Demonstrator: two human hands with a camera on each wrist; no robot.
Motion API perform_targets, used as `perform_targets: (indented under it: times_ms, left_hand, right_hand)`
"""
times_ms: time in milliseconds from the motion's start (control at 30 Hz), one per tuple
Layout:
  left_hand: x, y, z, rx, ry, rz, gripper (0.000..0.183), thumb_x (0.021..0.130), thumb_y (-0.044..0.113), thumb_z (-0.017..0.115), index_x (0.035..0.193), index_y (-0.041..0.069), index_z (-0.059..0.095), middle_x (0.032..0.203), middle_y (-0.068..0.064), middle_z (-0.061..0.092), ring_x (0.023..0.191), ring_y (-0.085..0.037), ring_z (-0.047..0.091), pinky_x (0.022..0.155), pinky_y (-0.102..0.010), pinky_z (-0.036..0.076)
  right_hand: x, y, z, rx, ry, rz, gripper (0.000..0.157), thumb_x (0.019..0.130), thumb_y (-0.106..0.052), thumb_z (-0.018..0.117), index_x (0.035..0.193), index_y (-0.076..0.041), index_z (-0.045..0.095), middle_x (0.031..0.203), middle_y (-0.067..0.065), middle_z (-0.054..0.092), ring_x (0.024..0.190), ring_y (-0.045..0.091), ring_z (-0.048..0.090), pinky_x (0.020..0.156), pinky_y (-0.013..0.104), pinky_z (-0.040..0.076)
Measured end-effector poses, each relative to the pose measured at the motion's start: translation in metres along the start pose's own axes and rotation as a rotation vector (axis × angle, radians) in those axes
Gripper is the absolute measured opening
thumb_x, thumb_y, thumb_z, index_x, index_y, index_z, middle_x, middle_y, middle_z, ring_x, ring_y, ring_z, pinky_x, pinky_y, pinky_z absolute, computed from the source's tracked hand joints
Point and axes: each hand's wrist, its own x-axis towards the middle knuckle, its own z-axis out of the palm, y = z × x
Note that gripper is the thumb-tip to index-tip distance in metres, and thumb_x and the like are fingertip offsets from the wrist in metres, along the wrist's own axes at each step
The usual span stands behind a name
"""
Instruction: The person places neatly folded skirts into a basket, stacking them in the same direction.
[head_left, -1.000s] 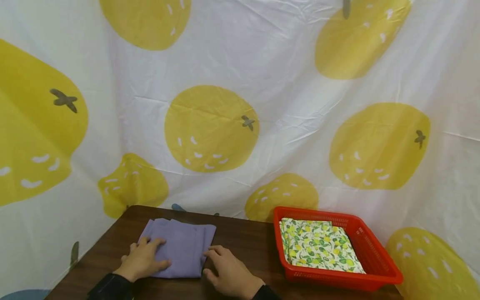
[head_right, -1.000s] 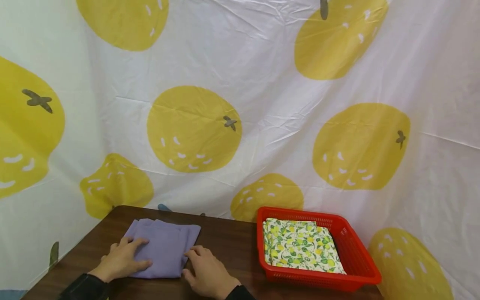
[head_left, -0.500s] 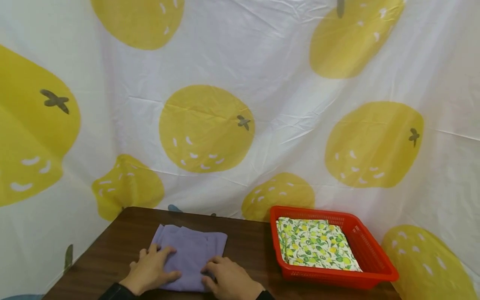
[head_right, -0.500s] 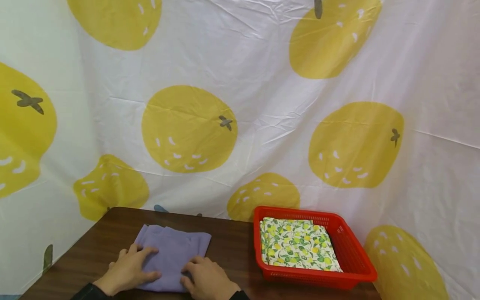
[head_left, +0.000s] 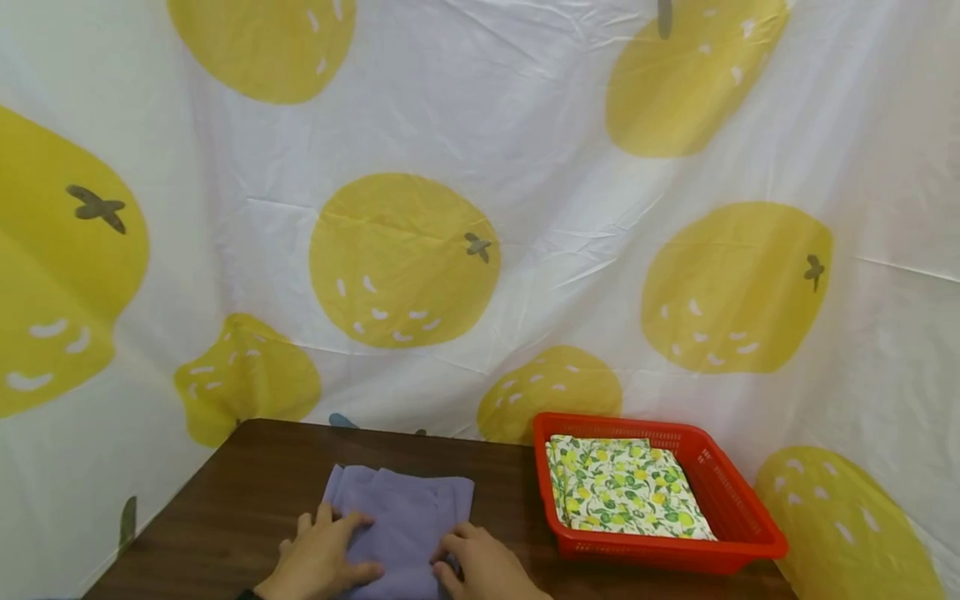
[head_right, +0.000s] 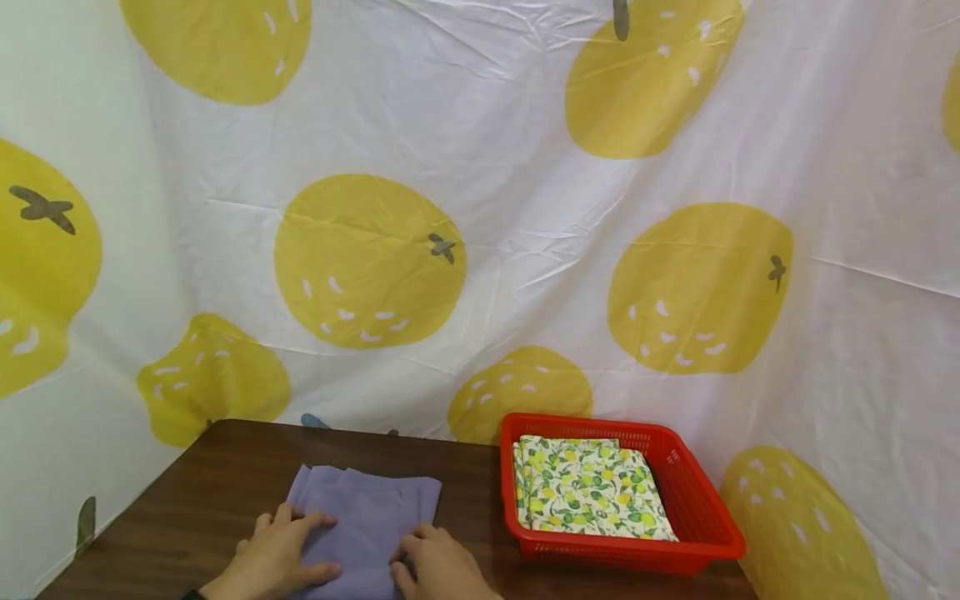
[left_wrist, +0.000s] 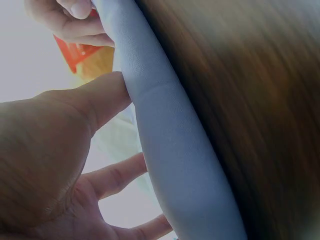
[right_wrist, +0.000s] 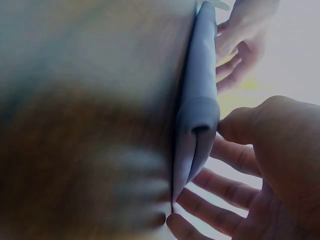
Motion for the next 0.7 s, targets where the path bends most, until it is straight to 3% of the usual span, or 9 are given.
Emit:
perform_targets:
  times_ms: [167, 367, 500, 700]
  left_hand:
    - [-0.001, 0.012, 0.007, -0.021, -0.036, 0.006, 0.066, 0.086, 0.055, 0.102, 0.14, 0.024, 0.08, 0.148, -0.03, 0.06, 0.133, -0.056, 0.056, 0.099, -0.092, 0.048]
    - [-0.004, 0.025, 0.012, -0.059, -0.059, 0.035, 0.055, 0.084, 0.043, 0.106, 0.133, 0.028, 0.084, 0.146, -0.026, 0.062, 0.13, -0.051, 0.059, 0.101, -0.087, 0.052]
    - [-0.005, 0.032, 0.017, -0.089, -0.082, 0.055, 0.05, 0.082, 0.036, 0.108, 0.127, 0.028, 0.086, 0.134, -0.022, 0.064, 0.121, -0.047, 0.061, 0.097, -0.082, 0.056]
    - [-0.005, 0.04, 0.023, -0.159, -0.143, 0.078, 0.045, 0.083, 0.027, 0.108, 0.124, 0.026, 0.088, 0.122, -0.017, 0.064, 0.113, -0.039, 0.059, 0.096, -0.074, 0.058]
  right_hand:
    - [-0.013, 0.005, -0.005, -0.023, 0.004, 0.049, 0.009, 0.109, -0.035, 0.082, 0.102, -0.03, 0.08, 0.113, -0.011, 0.072, 0.097, 0.003, 0.061, 0.082, 0.032, 0.058]
    - [-0.029, 0.012, -0.017, 0.016, -0.055, 0.166, 0.015, 0.108, -0.035, 0.081, 0.095, -0.029, 0.076, 0.105, -0.011, 0.066, 0.093, 0.008, 0.06, 0.079, 0.04, 0.058]
    - [-0.039, 0.018, -0.022, 0.018, -0.089, 0.221, 0.018, 0.108, -0.036, 0.08, 0.093, -0.028, 0.075, 0.101, -0.01, 0.065, 0.089, 0.011, 0.059, 0.079, 0.043, 0.059]
    - [-0.054, 0.028, -0.029, 0.023, -0.077, 0.239, 0.023, 0.107, -0.034, 0.081, 0.088, -0.024, 0.074, 0.094, -0.008, 0.061, 0.081, 0.01, 0.056, 0.073, 0.04, 0.055]
